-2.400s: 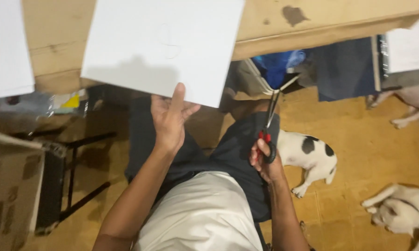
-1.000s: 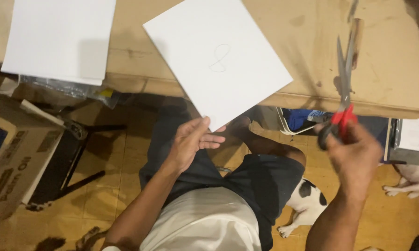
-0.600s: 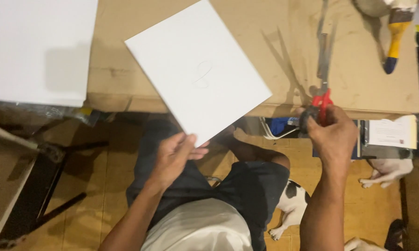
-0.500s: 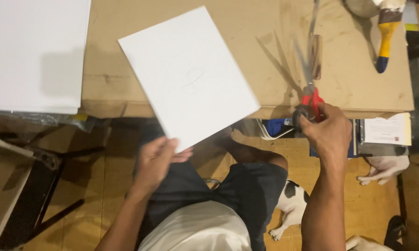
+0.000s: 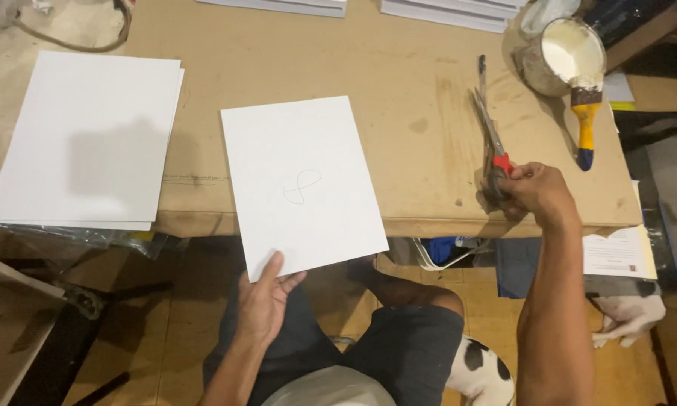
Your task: The person sits at a wooden table and uses red-handled scissors to trim the edges of a white sheet of paper. After cutting, the person places the trimmed paper on a stack and picks up another sheet to fold it.
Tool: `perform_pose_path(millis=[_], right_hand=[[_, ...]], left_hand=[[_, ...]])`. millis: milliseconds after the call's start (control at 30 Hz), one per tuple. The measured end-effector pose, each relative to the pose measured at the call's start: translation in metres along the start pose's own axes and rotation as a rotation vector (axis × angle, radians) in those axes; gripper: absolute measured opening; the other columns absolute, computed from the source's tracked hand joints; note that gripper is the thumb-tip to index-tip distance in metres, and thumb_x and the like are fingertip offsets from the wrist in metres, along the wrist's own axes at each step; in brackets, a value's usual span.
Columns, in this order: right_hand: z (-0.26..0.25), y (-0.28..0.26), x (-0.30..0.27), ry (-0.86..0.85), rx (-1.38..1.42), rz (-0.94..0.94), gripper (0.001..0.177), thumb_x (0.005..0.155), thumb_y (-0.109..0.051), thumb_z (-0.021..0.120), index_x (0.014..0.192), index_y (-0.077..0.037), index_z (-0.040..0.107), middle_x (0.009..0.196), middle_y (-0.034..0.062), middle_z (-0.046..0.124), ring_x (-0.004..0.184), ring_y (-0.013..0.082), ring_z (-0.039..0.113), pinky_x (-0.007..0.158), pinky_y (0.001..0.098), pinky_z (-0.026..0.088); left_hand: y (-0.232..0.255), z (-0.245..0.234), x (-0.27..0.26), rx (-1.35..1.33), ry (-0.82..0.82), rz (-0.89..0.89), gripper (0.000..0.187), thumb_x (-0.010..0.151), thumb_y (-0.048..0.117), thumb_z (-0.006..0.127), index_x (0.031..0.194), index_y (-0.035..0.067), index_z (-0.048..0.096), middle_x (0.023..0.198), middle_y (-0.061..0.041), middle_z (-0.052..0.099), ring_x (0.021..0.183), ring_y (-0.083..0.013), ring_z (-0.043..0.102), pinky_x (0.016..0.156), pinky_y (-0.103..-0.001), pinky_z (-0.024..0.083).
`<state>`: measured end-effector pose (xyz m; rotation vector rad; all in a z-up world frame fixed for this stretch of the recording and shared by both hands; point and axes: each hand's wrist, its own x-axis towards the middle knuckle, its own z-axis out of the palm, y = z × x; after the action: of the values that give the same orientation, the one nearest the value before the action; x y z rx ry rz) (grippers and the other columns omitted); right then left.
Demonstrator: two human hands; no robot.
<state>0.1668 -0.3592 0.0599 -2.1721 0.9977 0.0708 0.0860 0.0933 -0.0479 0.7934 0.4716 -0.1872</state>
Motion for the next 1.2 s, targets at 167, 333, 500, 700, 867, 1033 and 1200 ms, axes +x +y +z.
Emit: perform_pose_path(millis=[167,333,500,700,867,1033,1200], right_hand=[[-0.016,-0.009,-0.010,-0.311,0.197,-0.026,0.029,0.095,-0.004,0.071,0.082,-0.010,0.047,0.065,0.0117,0.050,0.056,0.0240,0.051,0.058,0.0366,0.048],[0.013,-0.009,-0.081,0.044,0.200,-0.336,0.018,0.103,-0.022,0.069,0.112,-0.007,0.064,0.103,0.0114,0.068,0.080,0.0197,0.067,0.065,0.0304,0.060],[0.117,0.049,-0.175,-0.307,0.398,-0.245,0.034,0.097,-0.042,0.060,0.100,-0.011,0.073,0.081,0.0088,0.070,0.073,0.0205,0.065,0.069,0.0346,0.053],[0.186,0.036,-0.240,-0.652,1.245,-0.022,0.047,0.090,-0.039,0.067,0.126,-0.009,0.060,0.111,0.0046,0.062,0.107,0.0245,0.062,0.094,0.0407,0.049],[0.170,0.013,-0.248,-0.438,1.149,0.015,0.051,0.086,-0.017,0.074,0.134,-0.004,0.061,0.123,0.0126,0.073,0.108,0.0261,0.070,0.087,0.0354,0.055],[0.121,0.030,-0.244,-0.499,1.077,0.097,0.072,0.080,-0.014,0.069,0.148,-0.008,0.046,0.140,0.0147,0.064,0.123,0.0328,0.061,0.098,0.0506,0.052],[0.096,0.030,-0.235,-0.291,1.121,0.132,0.068,0.080,-0.023,0.068,0.144,-0.005,0.056,0.136,0.0179,0.068,0.112,0.0344,0.067,0.091,0.0482,0.053]], left_hand=[[0.018,0.031,-0.017,0.104,0.122,-0.099,0.035,0.088,0.017,0.073,0.118,0.000,0.066,0.106,-0.014,0.073,0.084,-0.0249,0.069,0.086,-0.046,0.064],[0.013,0.028,-0.026,0.094,0.028,-0.024,0.032,0.092,0.019,0.070,0.121,0.006,0.071,0.114,-0.013,0.076,0.089,-0.0271,0.074,0.078,-0.040,0.064],[-0.004,0.037,-0.063,0.156,0.098,-0.219,0.075,0.089,0.026,0.066,0.140,-0.008,0.022,0.118,-0.033,0.074,0.088,-0.0357,0.077,0.086,-0.045,0.064],[-0.035,0.015,-0.081,0.424,-0.294,-0.260,0.048,0.086,0.029,0.069,0.122,-0.001,0.076,0.118,-0.015,0.081,0.103,-0.0238,0.077,0.086,-0.036,0.064],[-0.026,-0.037,-0.026,0.194,-0.194,-0.088,0.029,0.094,0.015,0.070,0.079,0.019,0.046,0.073,0.004,0.048,0.064,-0.0085,0.047,0.058,-0.027,0.040],[0.078,-0.025,0.012,0.100,-0.066,-0.114,0.043,0.100,0.035,0.053,0.132,0.007,0.063,0.113,-0.014,0.071,0.101,-0.0289,0.067,0.093,-0.045,0.054],[0.075,-0.013,0.016,0.565,-0.249,-0.302,0.062,0.089,0.013,0.059,0.149,0.001,0.055,0.129,-0.023,0.070,0.104,-0.0360,0.067,0.074,-0.053,0.057]])
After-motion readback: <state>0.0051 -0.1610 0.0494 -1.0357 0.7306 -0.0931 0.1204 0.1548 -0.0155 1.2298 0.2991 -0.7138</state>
